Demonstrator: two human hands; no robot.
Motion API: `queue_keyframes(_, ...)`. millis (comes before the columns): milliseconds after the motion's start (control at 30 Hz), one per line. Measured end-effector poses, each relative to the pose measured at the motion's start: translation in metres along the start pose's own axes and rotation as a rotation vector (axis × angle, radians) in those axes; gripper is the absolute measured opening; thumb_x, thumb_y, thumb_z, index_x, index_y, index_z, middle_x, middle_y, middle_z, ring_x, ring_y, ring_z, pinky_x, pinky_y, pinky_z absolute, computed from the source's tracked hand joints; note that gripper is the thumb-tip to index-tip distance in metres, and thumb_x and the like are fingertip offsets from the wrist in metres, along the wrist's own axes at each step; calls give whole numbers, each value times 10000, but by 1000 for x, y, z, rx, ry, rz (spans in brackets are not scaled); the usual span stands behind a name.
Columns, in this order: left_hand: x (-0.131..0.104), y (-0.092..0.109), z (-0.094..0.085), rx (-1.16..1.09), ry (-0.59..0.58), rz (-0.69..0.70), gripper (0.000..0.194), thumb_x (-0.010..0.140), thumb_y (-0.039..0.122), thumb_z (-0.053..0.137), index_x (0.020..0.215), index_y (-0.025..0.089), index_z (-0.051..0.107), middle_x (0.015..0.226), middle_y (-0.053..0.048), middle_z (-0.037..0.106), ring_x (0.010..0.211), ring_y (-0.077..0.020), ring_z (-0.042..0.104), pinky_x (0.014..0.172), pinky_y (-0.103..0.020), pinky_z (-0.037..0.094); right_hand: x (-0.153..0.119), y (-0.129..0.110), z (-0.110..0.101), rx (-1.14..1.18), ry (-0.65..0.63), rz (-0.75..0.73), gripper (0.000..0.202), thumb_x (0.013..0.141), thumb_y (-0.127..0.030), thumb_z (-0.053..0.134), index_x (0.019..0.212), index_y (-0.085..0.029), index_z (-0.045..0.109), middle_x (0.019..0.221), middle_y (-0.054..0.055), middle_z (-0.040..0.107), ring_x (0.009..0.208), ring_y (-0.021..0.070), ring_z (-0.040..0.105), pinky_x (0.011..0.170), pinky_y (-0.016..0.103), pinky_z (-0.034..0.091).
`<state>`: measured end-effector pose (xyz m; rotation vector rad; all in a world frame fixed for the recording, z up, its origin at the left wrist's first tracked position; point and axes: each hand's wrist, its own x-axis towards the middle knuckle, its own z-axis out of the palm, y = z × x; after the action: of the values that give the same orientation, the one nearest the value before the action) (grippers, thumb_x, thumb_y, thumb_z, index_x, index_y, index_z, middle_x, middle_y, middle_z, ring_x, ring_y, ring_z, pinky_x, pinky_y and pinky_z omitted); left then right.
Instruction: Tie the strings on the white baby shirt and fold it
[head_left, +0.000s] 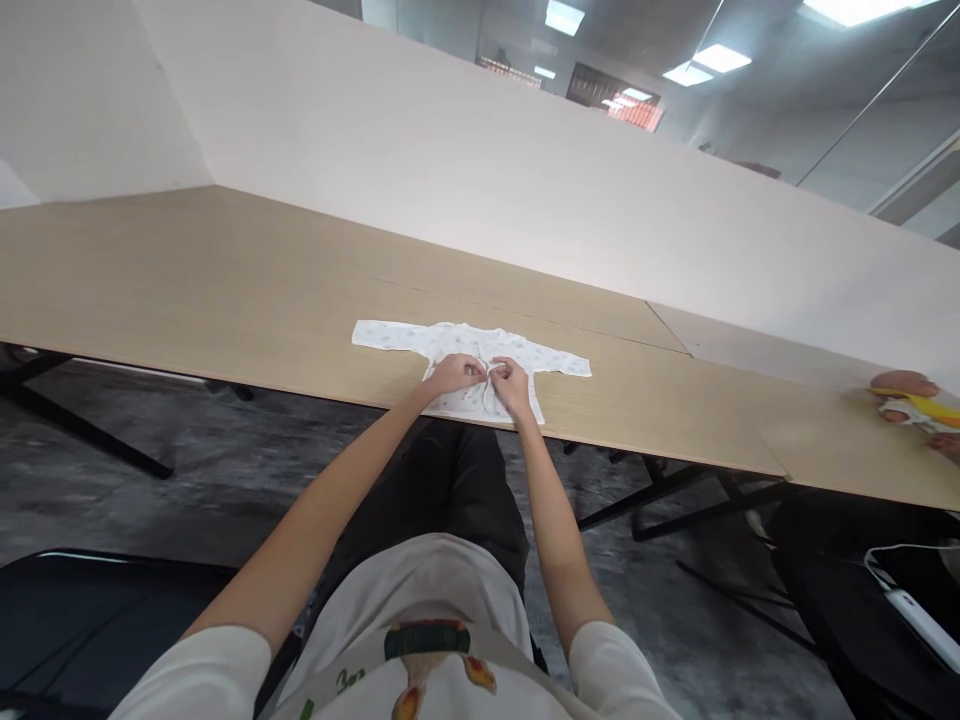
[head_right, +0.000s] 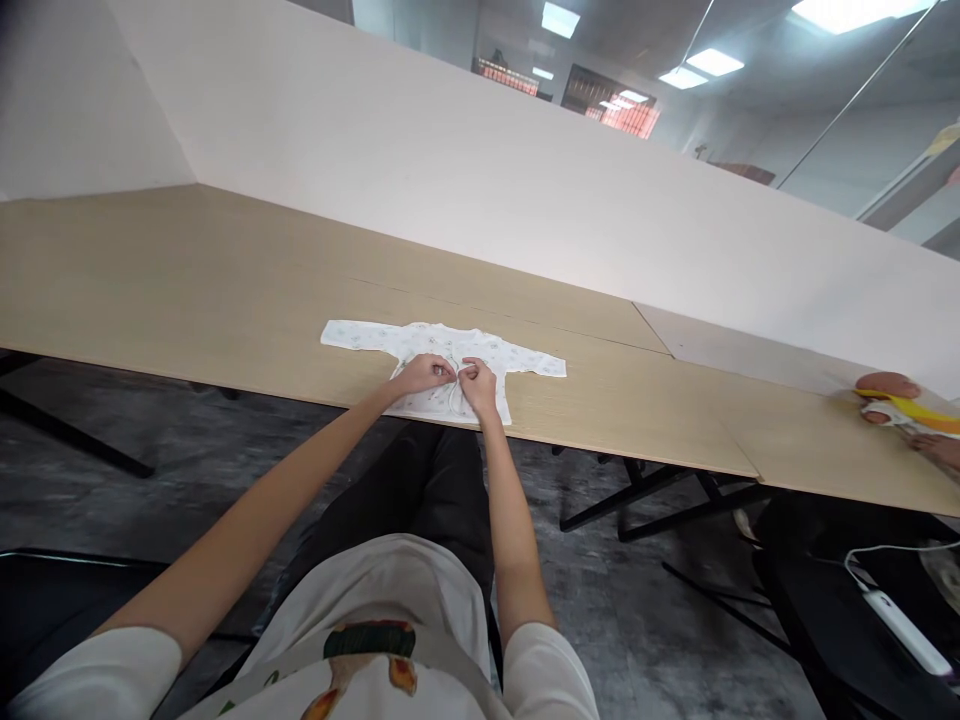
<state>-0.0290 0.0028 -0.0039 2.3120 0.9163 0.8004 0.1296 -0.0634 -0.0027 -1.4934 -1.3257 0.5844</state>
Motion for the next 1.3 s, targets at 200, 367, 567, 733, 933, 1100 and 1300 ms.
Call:
queue_keyframes(200,1,-2,-1,-108,-35,-9,318,783,452,613,861,186,768,879,-52,765,820,-186,672,787,-273,495,-1,-2,-1,9,-11,7,329,719,-266,570,1023,-173,655,688,-14,668,695,164,638,753,281,515)
queue_keyframes(367,1,-4,-2,-197,-51,3,419,796,545,593,883,166,747,916,-71,758,852,-198,676,790,-281,498,-3,-6,-1,-4,-6,9,342,716,-243,553,1034,-174,658,717,-3,688,702,160,640,754,278,514)
queue_keyframes(567,1,-6,-2,-233,-53,9,405,779,532,584,877,166,725,953,-78,750,897,-211,673,845,-309,496,-5,-6,-1,9,-33,-25,350,728,-242,528,1041,-164,662,668,-19,659,655,149,613,723,270,507)
queue_keyframes(733,0,-4,-2,-266,-30,-8,345,764,473,602,902,175,710,984,-76,742,931,-210,668,884,-325,505,-6,-6,-1,-31,-65,-45,380,693,-193,510,1037,-172,670,698,-25,669,678,140,621,747,265,509)
queue_keyframes(933,-2,0,-2,-266,-5,-32,308,772,434,591,908,177,693,951,-69,740,910,-200,670,858,-313,511,-5,-7,1,-71,-77,-72,364,709,-205,526,1042,-179,672,721,-20,674,695,139,623,759,263,516)
queue_keyframes(1100,-6,3,-3,-273,9,-42,405,791,533,605,972,178,675,935,-64,738,896,-199,675,815,-296,512,-5,-4,2,-49,-98,-98,319,742,-250,550,1032,-188,667,706,-28,661,666,132,605,732,261,511)
queue_keyframes(1300,-5,3,-4,-244,13,-45,382,768,443,612,1024,165,666,873,-48,733,809,-183,670,760,-291,514,-5,-5,2,-46,-91,-70,377,685,-189,531,1042,-186,654,690,-46,640,661,125,595,716,249,496)
